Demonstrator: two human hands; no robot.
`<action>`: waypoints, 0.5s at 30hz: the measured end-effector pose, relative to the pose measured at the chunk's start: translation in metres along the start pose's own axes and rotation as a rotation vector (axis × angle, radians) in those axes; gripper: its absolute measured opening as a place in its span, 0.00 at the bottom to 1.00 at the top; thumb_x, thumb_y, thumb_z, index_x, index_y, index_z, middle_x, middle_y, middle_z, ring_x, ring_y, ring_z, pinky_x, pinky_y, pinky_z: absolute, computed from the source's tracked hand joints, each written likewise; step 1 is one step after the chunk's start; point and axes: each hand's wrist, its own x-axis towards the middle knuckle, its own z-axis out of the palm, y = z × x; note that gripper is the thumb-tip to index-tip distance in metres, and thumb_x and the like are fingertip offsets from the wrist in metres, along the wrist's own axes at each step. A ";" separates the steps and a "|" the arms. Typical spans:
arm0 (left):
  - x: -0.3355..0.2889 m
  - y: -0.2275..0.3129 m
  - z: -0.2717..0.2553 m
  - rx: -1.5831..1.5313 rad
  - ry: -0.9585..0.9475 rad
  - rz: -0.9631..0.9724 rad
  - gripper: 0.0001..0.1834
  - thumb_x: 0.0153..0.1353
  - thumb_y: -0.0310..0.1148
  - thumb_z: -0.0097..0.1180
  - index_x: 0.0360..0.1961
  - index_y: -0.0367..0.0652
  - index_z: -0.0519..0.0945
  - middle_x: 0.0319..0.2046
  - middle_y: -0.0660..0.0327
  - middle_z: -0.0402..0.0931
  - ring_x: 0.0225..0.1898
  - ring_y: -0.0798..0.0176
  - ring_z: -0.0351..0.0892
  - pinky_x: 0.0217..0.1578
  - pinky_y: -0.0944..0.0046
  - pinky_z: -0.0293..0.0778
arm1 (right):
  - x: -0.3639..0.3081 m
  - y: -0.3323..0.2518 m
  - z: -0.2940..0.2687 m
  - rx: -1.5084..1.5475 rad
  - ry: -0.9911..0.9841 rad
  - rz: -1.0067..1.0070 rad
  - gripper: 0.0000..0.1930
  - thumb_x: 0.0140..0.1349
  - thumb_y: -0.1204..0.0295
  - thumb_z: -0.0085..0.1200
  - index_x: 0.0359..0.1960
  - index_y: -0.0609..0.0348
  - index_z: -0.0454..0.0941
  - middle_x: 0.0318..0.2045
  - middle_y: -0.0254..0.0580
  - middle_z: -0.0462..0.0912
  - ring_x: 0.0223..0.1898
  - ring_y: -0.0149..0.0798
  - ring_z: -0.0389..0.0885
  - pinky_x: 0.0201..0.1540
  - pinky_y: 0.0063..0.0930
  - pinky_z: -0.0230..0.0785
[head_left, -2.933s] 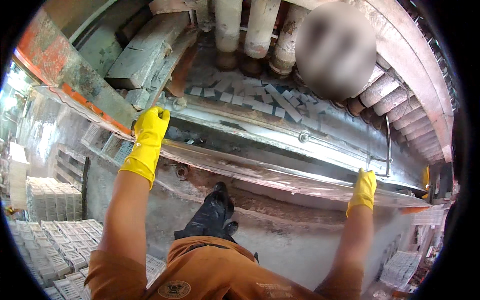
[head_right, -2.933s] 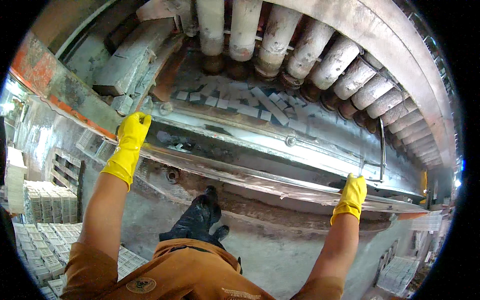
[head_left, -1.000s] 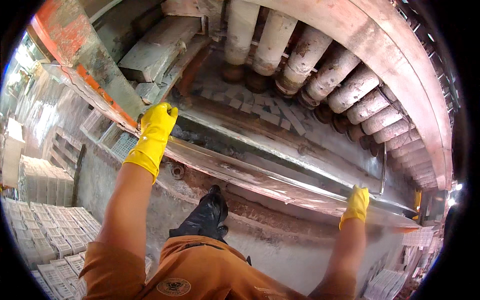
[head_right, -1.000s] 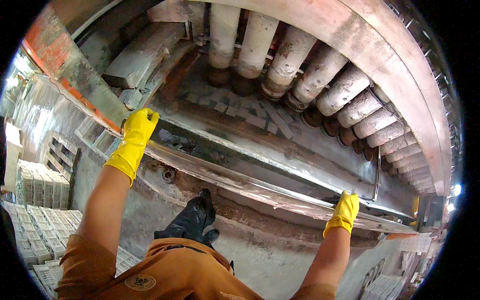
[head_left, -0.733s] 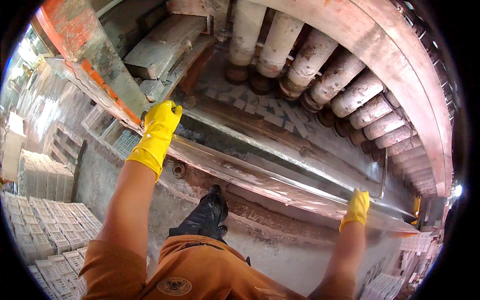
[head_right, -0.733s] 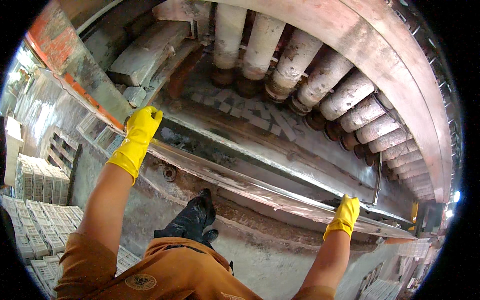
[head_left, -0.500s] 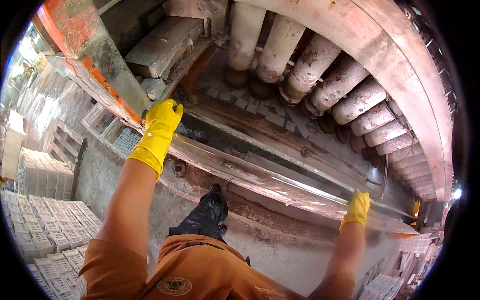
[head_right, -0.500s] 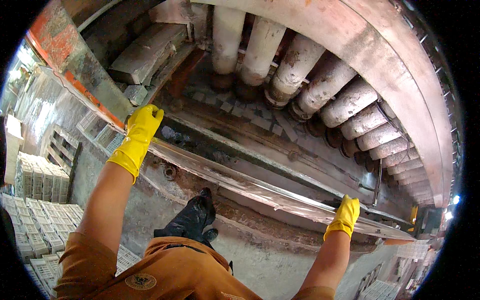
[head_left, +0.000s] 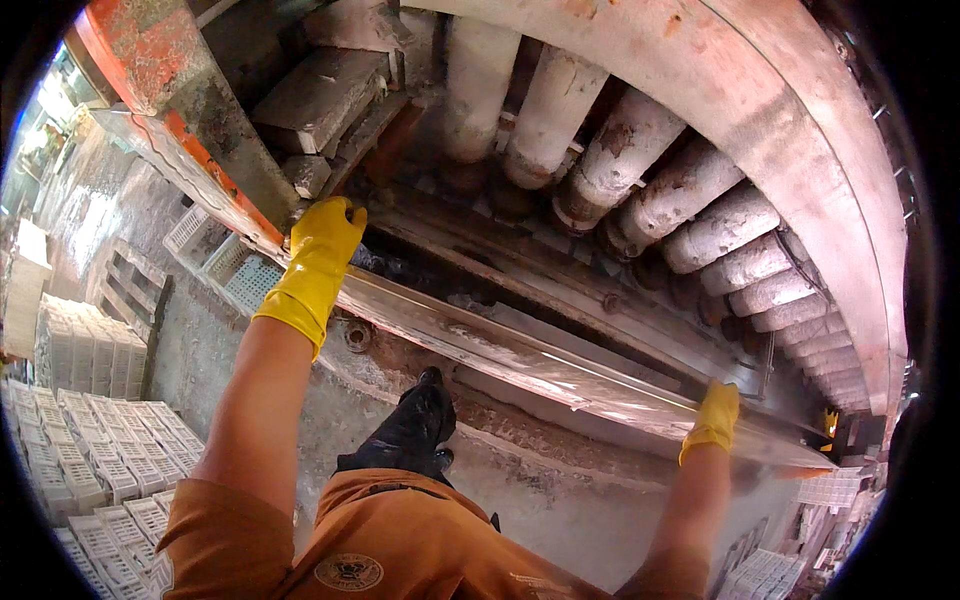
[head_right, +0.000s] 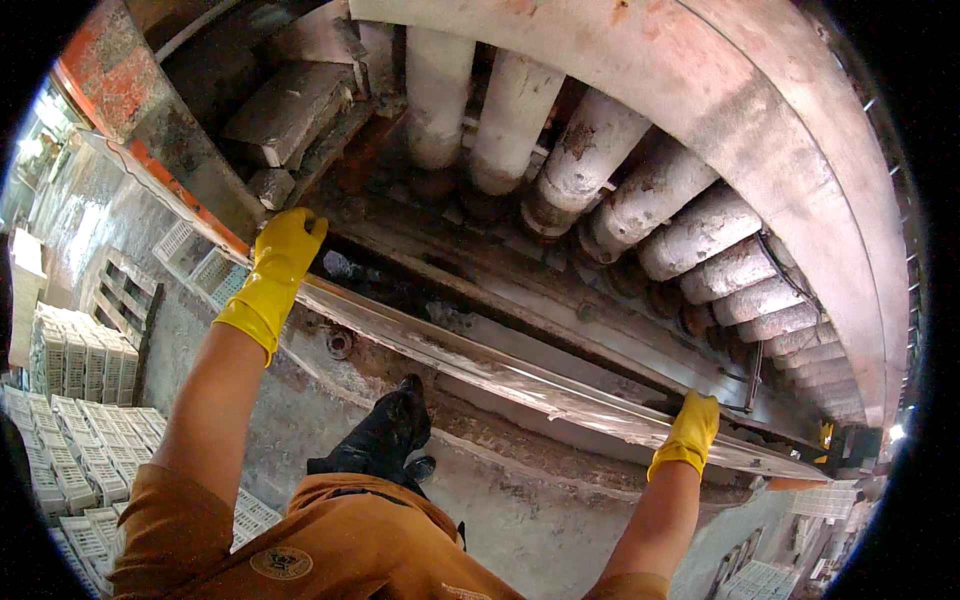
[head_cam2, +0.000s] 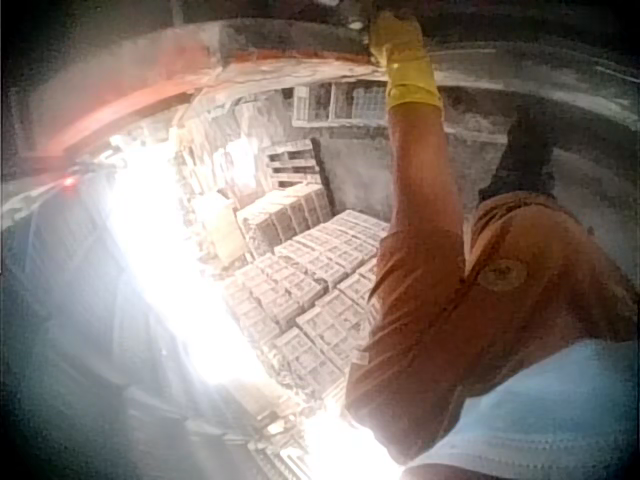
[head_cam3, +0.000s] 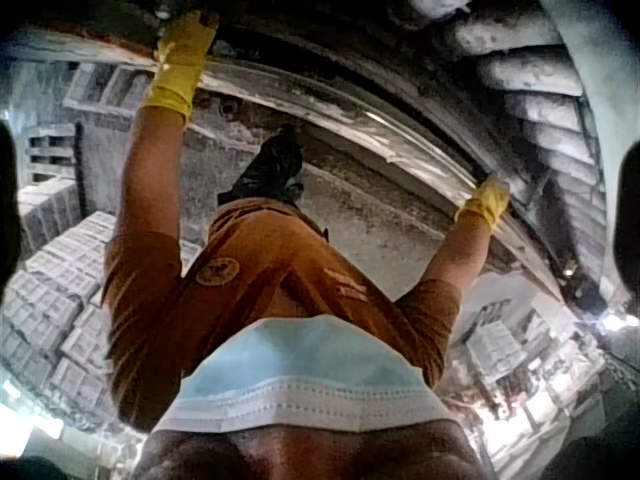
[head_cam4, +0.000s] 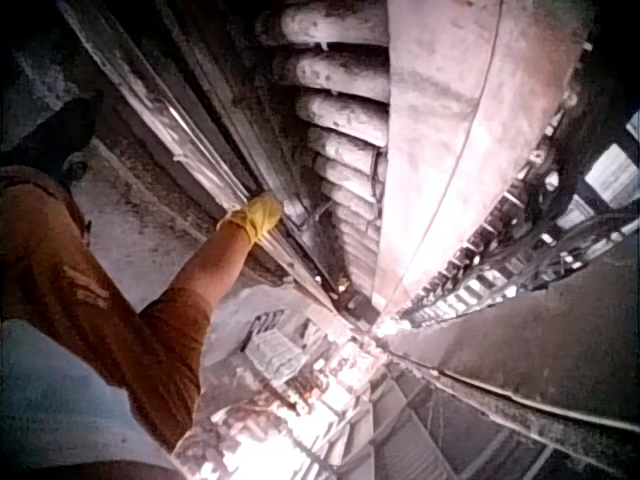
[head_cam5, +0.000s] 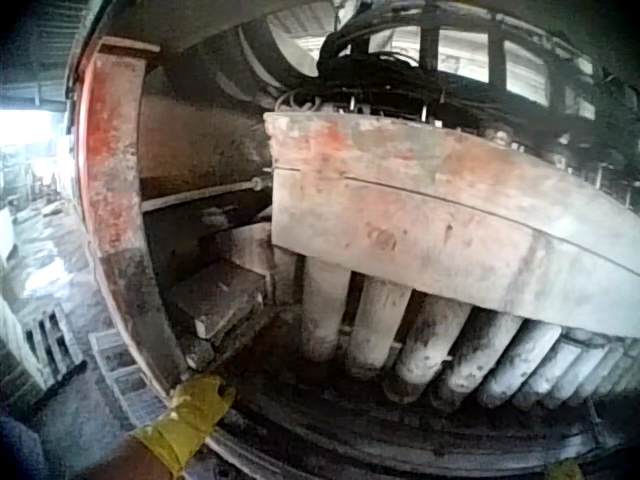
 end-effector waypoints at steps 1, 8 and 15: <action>0.002 0.002 0.001 -0.005 0.004 0.004 0.22 0.63 0.52 0.58 0.43 0.43 0.85 0.46 0.49 0.84 0.49 0.42 0.82 0.52 0.47 0.76 | 0.002 -0.002 0.000 0.023 -0.001 -0.002 0.27 0.62 0.56 0.51 0.51 0.71 0.77 0.51 0.67 0.81 0.54 0.64 0.79 0.57 0.49 0.68; 0.014 0.004 0.010 0.026 0.034 -0.005 0.22 0.62 0.53 0.58 0.44 0.46 0.85 0.46 0.51 0.84 0.50 0.44 0.82 0.51 0.47 0.77 | -0.007 -0.036 -0.014 0.063 -0.005 -0.045 0.26 0.62 0.58 0.50 0.50 0.71 0.78 0.50 0.67 0.82 0.52 0.64 0.80 0.56 0.47 0.69; 0.023 0.008 0.015 0.014 0.037 0.002 0.21 0.62 0.53 0.59 0.44 0.47 0.86 0.46 0.52 0.85 0.50 0.45 0.83 0.51 0.47 0.77 | -0.001 -0.040 -0.012 0.128 -0.014 -0.082 0.24 0.62 0.60 0.53 0.49 0.71 0.78 0.48 0.65 0.83 0.46 0.62 0.81 0.52 0.45 0.70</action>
